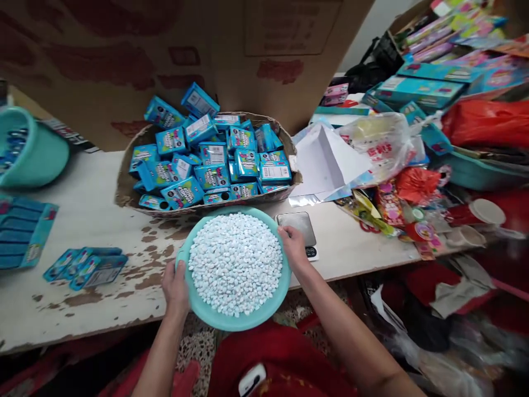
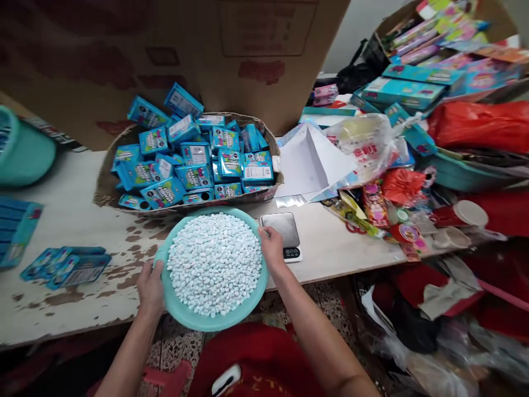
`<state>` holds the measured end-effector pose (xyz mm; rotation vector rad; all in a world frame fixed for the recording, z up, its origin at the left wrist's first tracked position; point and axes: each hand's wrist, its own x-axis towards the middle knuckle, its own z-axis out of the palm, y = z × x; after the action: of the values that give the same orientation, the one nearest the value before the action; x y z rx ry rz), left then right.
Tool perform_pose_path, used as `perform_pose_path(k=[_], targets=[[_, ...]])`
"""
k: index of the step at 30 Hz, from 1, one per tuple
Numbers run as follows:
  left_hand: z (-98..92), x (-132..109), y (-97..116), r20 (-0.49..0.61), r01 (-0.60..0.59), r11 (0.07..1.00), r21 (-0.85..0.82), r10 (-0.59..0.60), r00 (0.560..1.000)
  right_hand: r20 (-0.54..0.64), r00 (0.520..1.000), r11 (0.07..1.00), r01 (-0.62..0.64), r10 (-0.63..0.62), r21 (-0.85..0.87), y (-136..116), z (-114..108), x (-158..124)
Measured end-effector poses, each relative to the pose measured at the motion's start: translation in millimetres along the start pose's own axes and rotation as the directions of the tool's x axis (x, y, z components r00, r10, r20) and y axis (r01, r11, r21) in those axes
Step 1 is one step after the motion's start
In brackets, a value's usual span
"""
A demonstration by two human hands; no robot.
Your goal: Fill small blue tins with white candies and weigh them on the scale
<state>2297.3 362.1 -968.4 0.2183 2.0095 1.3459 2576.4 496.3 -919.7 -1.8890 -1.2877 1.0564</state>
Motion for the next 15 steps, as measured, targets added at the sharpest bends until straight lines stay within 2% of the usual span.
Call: perform_pose_path(k=[4, 10, 12, 15], targets=[[-4.2, 9, 4, 0.068, 0.005, 1.000, -0.029, -0.003, 0.998, -0.007, 1.000, 1.000, -0.018, 0.018, 0.009, -1, 4, -10], [-5.5, 39, 20, 0.143, -0.115, 0.993, 0.025, 0.110, 0.984, -0.064, 0.998, 0.999, -0.018, 0.016, -0.038, 4, 16, -28], [-2.3, 40, 26, 0.141, -0.148, 0.987, 0.065, 0.137, 0.980, -0.065, 0.998, 0.998, -0.016, 0.012, -0.059, 6, 17, -30], [-1.7, 29, 31, 0.107, -0.199, 0.964, 0.179, 0.182, 0.978, -0.039, 0.999, 0.997, -0.014, 0.011, -0.070, 8, 13, -31]])
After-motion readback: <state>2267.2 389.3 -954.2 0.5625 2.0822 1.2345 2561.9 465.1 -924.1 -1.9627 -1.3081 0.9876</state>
